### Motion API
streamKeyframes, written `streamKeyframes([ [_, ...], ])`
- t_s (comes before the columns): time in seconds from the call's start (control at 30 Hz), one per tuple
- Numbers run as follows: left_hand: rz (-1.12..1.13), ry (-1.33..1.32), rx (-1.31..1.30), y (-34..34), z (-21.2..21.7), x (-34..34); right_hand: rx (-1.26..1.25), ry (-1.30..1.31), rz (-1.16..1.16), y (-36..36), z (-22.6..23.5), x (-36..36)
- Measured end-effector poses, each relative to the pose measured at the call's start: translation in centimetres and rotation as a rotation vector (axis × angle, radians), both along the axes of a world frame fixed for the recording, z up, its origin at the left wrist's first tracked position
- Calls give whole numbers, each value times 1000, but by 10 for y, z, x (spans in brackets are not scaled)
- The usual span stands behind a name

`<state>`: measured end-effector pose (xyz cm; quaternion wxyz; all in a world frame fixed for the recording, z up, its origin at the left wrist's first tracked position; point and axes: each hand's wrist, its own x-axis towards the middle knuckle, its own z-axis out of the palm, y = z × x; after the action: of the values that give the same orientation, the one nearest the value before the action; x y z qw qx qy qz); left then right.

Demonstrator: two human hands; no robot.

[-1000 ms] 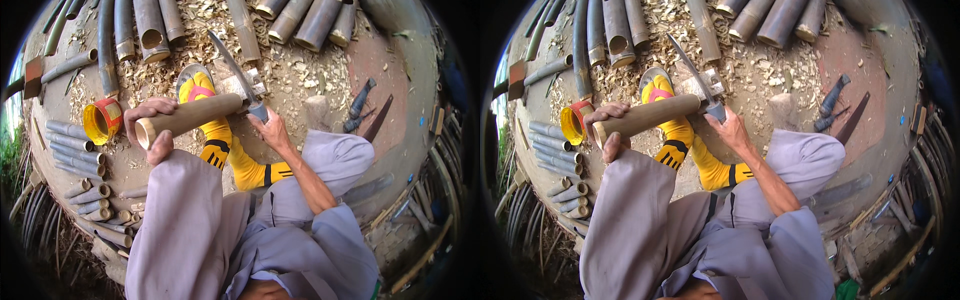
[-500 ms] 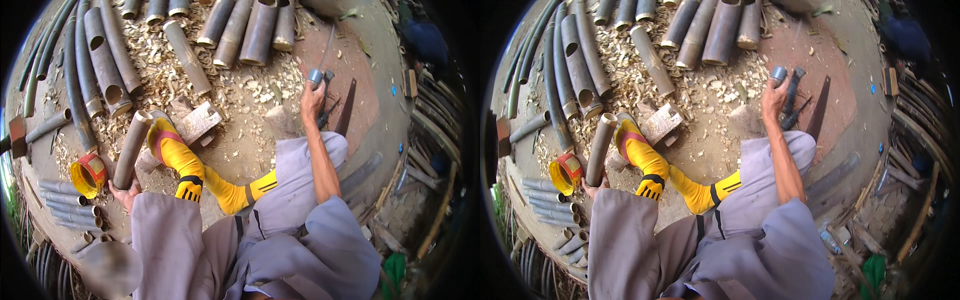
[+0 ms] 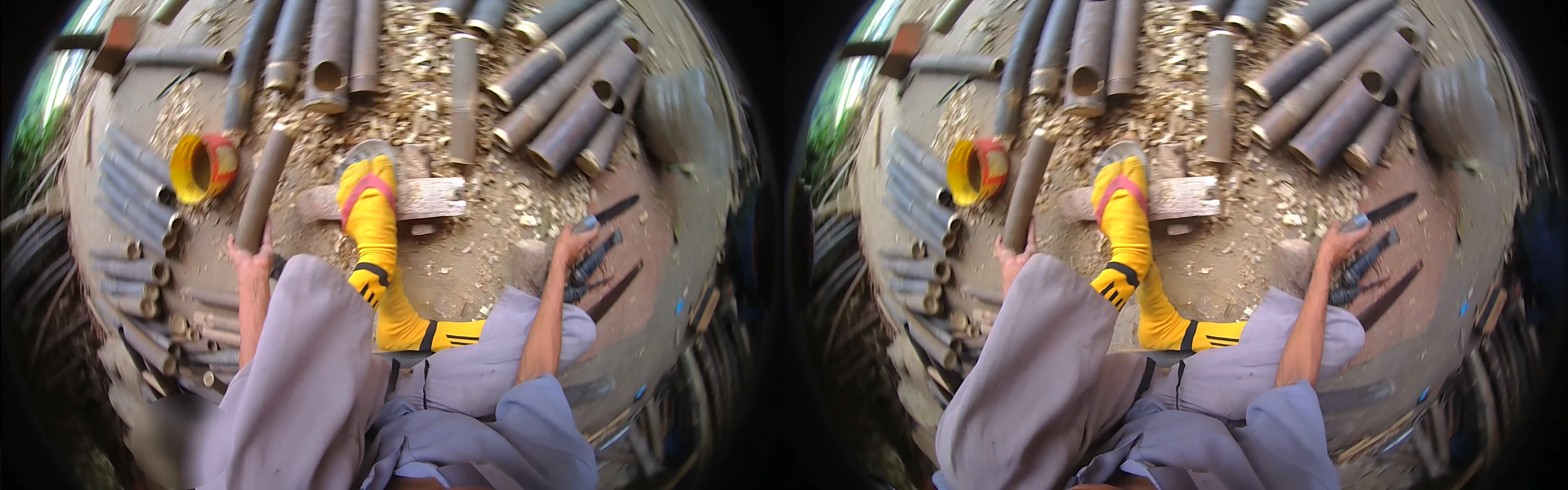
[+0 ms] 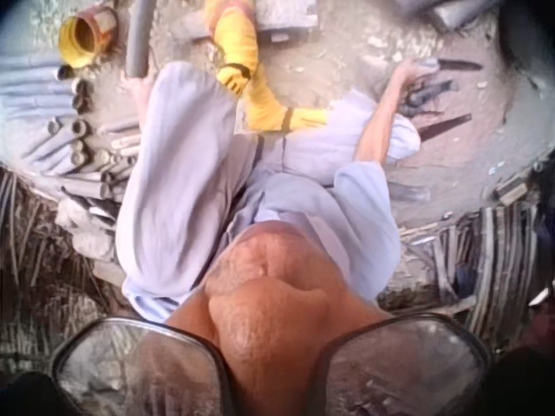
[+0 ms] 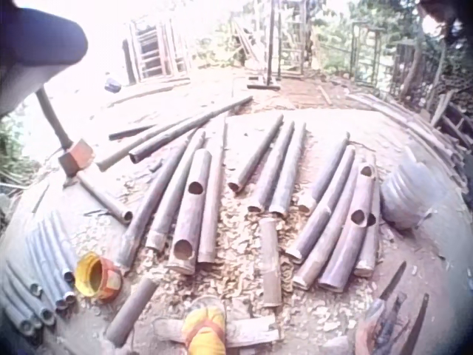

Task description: The person measures bamboo poles with a tape measure, marks them, and cuts them with a hand saw. They then use a knife to smooth the cut edges of the bamboo pieces.

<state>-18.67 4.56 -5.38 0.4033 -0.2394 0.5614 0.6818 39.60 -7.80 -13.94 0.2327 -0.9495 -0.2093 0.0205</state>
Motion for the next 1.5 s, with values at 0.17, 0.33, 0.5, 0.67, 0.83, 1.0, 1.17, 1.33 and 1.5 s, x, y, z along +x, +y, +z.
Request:
streamKeyframes([
  [0.17, 41, -244, 81, -18, -12, -21, 2, -31, 22, 3, -2, -4],
  [0.33, 53, -413, 118, -57, -58, -57, 40, -60, 69, 4, 2, -2],
  [0.5, -375, -200, -51, -64, -72, -60, -7, -13, -53, 16, 33, -22],
  [0.67, -523, 105, -49, -25, -28, 13, 29, -294, -18, 7, 31, -24],
  [0.83, -666, 293, -58, -28, -29, 18, 142, -370, 365, 23, 56, -65],
  [1.0, -721, 272, -66, -29, -28, 28, 335, 13, 706, 50, 69, -140],
  [1.17, -806, 336, -15, -22, -33, 42, 360, 197, 692, 155, 59, -167],
  [1.33, -900, 369, 27, -16, -23, 57, 145, 123, 652, 228, 46, -153],
  [1.5, -872, 410, -6, -21, -14, 52, 240, 462, 464, 244, 52, -149],
])
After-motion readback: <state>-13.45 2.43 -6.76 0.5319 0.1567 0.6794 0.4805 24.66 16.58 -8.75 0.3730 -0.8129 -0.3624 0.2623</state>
